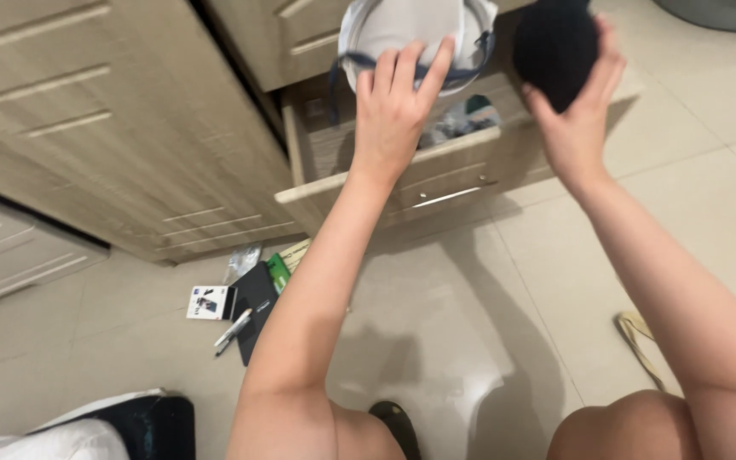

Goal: The person picks up a computer mouse, a power adapter, a small green bottle, and various clothing items from the floor and places them into a wooden drawer and a white storage cabinet.

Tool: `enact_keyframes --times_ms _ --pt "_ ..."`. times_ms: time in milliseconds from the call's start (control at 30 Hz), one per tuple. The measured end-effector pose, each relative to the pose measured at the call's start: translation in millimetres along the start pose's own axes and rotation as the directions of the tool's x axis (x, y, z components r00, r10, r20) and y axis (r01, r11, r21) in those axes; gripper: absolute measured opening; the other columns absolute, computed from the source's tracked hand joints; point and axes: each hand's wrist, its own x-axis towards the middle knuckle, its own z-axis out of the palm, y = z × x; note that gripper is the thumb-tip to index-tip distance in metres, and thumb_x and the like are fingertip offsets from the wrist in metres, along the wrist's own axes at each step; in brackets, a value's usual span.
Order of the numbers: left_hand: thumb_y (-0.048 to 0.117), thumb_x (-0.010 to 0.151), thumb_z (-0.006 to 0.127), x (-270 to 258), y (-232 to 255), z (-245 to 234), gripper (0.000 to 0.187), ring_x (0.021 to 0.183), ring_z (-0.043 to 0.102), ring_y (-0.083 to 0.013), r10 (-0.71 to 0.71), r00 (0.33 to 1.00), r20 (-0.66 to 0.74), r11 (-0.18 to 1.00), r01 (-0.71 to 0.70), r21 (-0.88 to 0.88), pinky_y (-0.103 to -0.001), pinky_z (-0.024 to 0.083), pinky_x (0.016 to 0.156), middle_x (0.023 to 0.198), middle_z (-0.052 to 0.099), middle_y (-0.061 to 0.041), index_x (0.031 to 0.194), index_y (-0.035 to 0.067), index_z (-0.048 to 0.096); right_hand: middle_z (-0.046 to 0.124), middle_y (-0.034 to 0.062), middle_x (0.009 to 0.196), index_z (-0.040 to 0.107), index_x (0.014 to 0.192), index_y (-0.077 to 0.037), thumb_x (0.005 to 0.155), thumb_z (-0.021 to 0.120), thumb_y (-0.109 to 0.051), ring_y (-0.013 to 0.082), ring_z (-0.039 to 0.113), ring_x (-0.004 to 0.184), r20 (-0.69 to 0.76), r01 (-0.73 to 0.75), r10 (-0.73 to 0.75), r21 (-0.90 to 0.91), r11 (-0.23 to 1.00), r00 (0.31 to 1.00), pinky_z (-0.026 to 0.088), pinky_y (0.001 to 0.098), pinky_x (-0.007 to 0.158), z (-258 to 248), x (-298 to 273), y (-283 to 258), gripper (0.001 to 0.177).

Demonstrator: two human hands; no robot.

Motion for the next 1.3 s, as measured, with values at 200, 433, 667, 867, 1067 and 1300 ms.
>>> enact_keyframes --times_ms 200,433,667,867,1067,1300 --pt "0.008 0.09 0.064 -48 -47 -5 0.063 0.112 0.055 -0.0229 -0.008 0.996 0.087 0.995 0.0 0.1 -0.039 0.041 0.083 0.126 0.056 -0.005 0.15 0.02 0.053 0.032 0.0191 0.154 0.019 0.165 -0.011 0.097 0.084 -0.003 0.0382 0.038 0.149 0.124 -0.005 -0.009 0.115 0.993 0.992 0.037 0.045 0.128 50 -10 -42 0.094" --pt "0.006 0.09 0.065 -77 -81 -2 0.064 0.112 0.054 -0.0228 -0.048 0.99 0.136 0.992 0.032 0.118 -0.039 0.043 0.086 0.126 0.056 -0.006 0.152 0.019 0.052 0.03 0.0154 0.151 0.029 0.165 -0.017 0.095 0.084 -0.003 0.0337 0.044 0.146 0.138 0.022 -0.036 0.102 0.995 0.99 0.045 0.0417 0.122 81 -2 -49 0.089" --pt "0.001 0.084 0.07 -78 -76 23 0.081 0.122 0.056 -0.0288 -0.199 0.94 0.278 0.98 0.193 0.048 -0.04 0.049 0.099 0.136 0.054 -0.012 0.159 0.019 0.045 0.012 0.0199 0.166 0.017 0.169 -0.01 0.098 0.078 -0.012 0.0387 0.028 0.159 0.175 0.051 -0.067 0.093 0.994 0.982 0.037 0.0461 0.137 94 8 -37 0.093" --pt "0.045 0.089 0.076 -72 -67 31 0.073 0.132 0.048 -0.0329 -0.158 0.924 0.348 0.983 0.181 -0.034 -0.058 0.042 0.107 0.139 0.051 -0.013 0.15 0.017 0.048 0.012 0.0172 0.168 0.027 0.165 -0.011 0.106 0.071 -0.006 0.0376 0.028 0.161 0.186 0.037 -0.049 0.065 0.997 0.981 0.034 0.0441 0.138 84 9 -30 0.074" --pt "0.038 0.094 0.072 -67 -57 44 0.06 0.136 0.045 -0.0331 -0.177 0.921 0.347 0.983 0.186 0.006 -0.058 0.042 0.109 0.143 0.049 -0.011 0.146 0.016 0.052 0.015 0.0186 0.164 0.037 0.162 -0.009 0.109 0.072 -0.002 0.0377 0.038 0.156 0.2 0.025 -0.039 0.071 0.997 0.979 0.038 0.0436 0.133 67 10 -24 0.064" --pt "0.035 0.096 0.066 -44 -21 62 0.051 0.146 0.042 -0.0389 -0.608 0.593 0.528 0.774 0.59 0.229 -0.064 0.044 0.105 0.158 0.046 -0.011 0.144 0.021 0.055 0.026 0.0162 0.157 0.039 0.158 -0.008 0.1 0.072 -0.001 0.0371 0.039 0.15 0.18 0.055 -0.039 -0.082 0.995 0.983 0.038 0.0453 0.128 24 8 -9 0.067"
